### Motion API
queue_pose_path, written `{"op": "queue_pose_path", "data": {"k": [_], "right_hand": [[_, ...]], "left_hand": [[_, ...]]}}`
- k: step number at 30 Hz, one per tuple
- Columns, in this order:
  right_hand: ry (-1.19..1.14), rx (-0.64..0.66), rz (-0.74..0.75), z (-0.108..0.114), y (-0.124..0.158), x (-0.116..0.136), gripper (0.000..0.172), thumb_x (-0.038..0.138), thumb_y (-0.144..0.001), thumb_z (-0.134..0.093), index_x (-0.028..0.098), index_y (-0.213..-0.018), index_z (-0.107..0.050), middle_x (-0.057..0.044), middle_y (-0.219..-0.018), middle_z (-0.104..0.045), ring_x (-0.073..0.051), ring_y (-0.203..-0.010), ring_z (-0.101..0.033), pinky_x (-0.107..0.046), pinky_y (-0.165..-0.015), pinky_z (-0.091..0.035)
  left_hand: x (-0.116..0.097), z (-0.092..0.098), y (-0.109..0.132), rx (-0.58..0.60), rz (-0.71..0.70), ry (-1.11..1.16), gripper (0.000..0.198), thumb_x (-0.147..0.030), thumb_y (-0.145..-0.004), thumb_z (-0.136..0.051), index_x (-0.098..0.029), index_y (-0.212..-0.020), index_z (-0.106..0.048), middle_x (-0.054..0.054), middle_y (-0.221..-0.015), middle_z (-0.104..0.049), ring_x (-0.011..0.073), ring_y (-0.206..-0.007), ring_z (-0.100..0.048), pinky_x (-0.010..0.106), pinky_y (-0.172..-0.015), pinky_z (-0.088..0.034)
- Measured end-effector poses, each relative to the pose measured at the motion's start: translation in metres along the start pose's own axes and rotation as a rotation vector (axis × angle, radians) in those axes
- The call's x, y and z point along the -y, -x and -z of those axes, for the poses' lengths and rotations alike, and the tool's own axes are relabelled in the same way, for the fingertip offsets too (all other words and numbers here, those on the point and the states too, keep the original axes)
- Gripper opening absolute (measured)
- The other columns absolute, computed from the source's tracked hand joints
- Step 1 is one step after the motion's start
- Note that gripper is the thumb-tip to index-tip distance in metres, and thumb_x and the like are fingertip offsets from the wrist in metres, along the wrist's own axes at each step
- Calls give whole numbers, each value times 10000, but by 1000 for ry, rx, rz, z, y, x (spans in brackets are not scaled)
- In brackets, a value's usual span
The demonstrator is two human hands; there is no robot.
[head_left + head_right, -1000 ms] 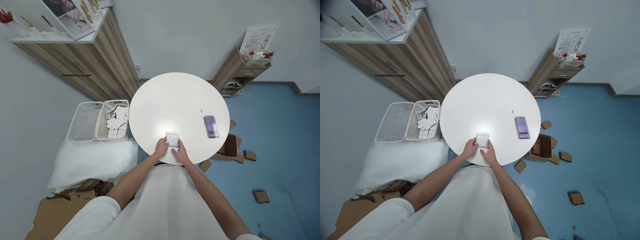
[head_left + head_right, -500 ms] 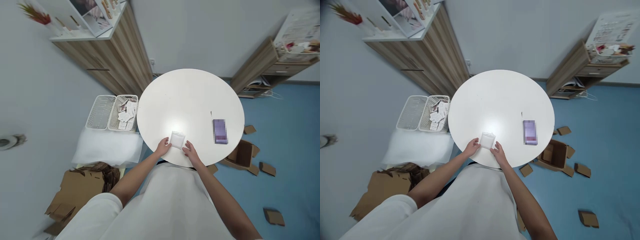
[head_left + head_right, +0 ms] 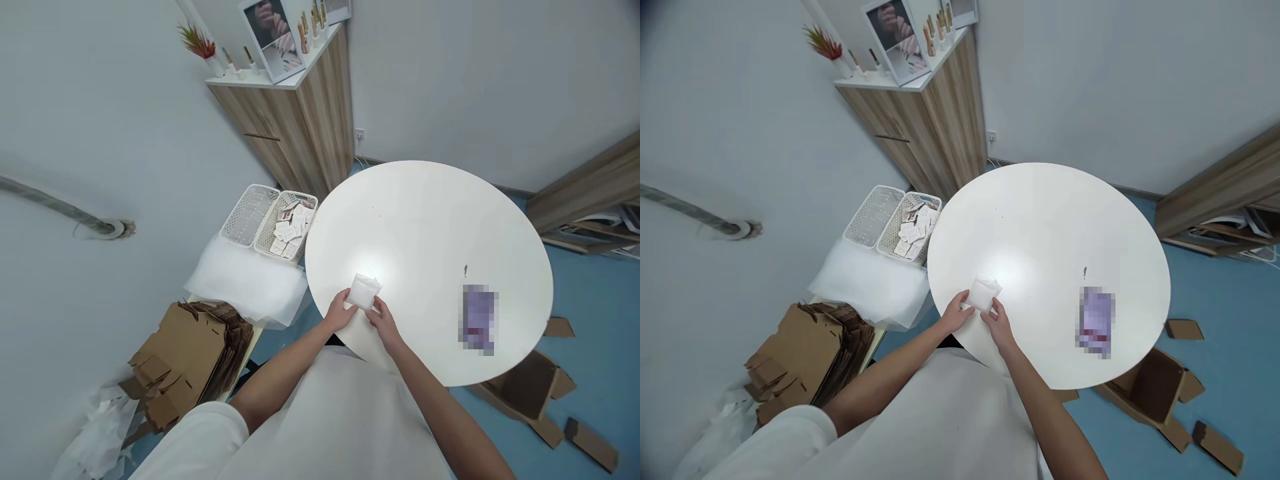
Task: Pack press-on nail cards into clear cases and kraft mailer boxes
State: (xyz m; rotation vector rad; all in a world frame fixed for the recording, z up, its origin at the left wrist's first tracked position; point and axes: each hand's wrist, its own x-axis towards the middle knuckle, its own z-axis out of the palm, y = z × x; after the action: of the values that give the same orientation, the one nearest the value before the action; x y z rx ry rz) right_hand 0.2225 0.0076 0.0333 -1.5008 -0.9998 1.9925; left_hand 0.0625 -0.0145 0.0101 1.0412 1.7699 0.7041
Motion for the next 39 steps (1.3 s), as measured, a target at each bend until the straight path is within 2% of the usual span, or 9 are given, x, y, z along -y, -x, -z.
{"op": "queue_pose_path", "data": {"k": [5,9,12,15,20,25,31,36,39], "right_hand": [[13,56,5,-37,-38,19,657,400,-712,-585,294,-1309,-332,-39,-1387,-364,-231,-1149,-481,-362,-846,-480],[40,44,28,-75,-69,32,650,406,-712,-585,304,-1304,-338,-26,-1387,-358,-225,-1152,-472,-363,-852,-478],[75,-5,36,-100,-92,44,674,397,-706,-588,309,-1319,-323,-29,-1374,-376,-230,-1146,-471,-378,-868,-468],[93,-48,36,-122,-113,57,685,390,-705,-589,308,-1328,-315,-29,-1362,-391,-230,-1149,-464,-383,-894,-452],[109,-90,36,-146,-139,78,681,400,-718,-577,293,-1334,-309,-21,-1388,-353,-210,-1175,-435,-357,-948,-410],[93,-132,43,-157,-151,85,672,414,-722,-572,296,-1332,-316,-21,-1389,-352,-214,-1183,-425,-374,-961,-393],[111,-170,59,-158,-150,80,677,414,-715,-583,299,-1328,-321,-18,-1375,-376,-221,-1197,-414,-387,-968,-386],[182,-218,45,-152,-141,74,684,443,-719,-575,305,-1334,-310,-13,-1425,-294,-231,-1246,-357,-378,-971,-388],[202,-224,24,-146,-126,66,674,454,-723,-566,312,-1331,-313,-16,-1427,-292,-234,-1242,-367,-378,-957,-403]], "left_hand": [[2,33,-17,-97,68,-58,532,-242,-718,-583,-204,-1225,-426,94,-1334,-376,246,-1256,-321,373,-989,-335],[6,63,-38,-95,134,-48,560,-291,-731,-579,-233,-1254,-389,89,-1310,-332,242,-1265,-293,366,-989,-340],[9,84,-57,-89,67,-1,602,-264,-728,-577,-230,-1285,-348,92,-1304,-313,231,-1262,-298,369,-1019,-309],[10,104,-75,-86,4,30,631,-214,-722,-574,-235,-1301,-323,89,-1367,-245,240,-1300,-233,400,-1053,-255],[11,125,-99,-19,-36,56,653,-204,-734,-565,-244,-1322,-284,76,-1451,-117,254,-1344,-126,416,-1059,-250],[16,132,-111,7,-65,95,682,-203,-730,-577,-252,-1334,-265,61,-1473,-74,254,-1351,-107,430,-1064,-240],[19,135,-113,27,-83,123,705,-198,-723,-582,-250,-1344,-254,54,-1480,-79,246,-1357,-82,428,-1083,-202],[19,135,-105,30,-109,135,737,-194,-736,-571,-244,-1368,-194,61,-1489,8,253,-1358,-68,419,-1076,-222],[21,132,-91,25,-133,121,691,-176,-751,-545,-228,-1359,-220,78,-1487,-21,254,-1356,-83,428,-1065,-243]]}}
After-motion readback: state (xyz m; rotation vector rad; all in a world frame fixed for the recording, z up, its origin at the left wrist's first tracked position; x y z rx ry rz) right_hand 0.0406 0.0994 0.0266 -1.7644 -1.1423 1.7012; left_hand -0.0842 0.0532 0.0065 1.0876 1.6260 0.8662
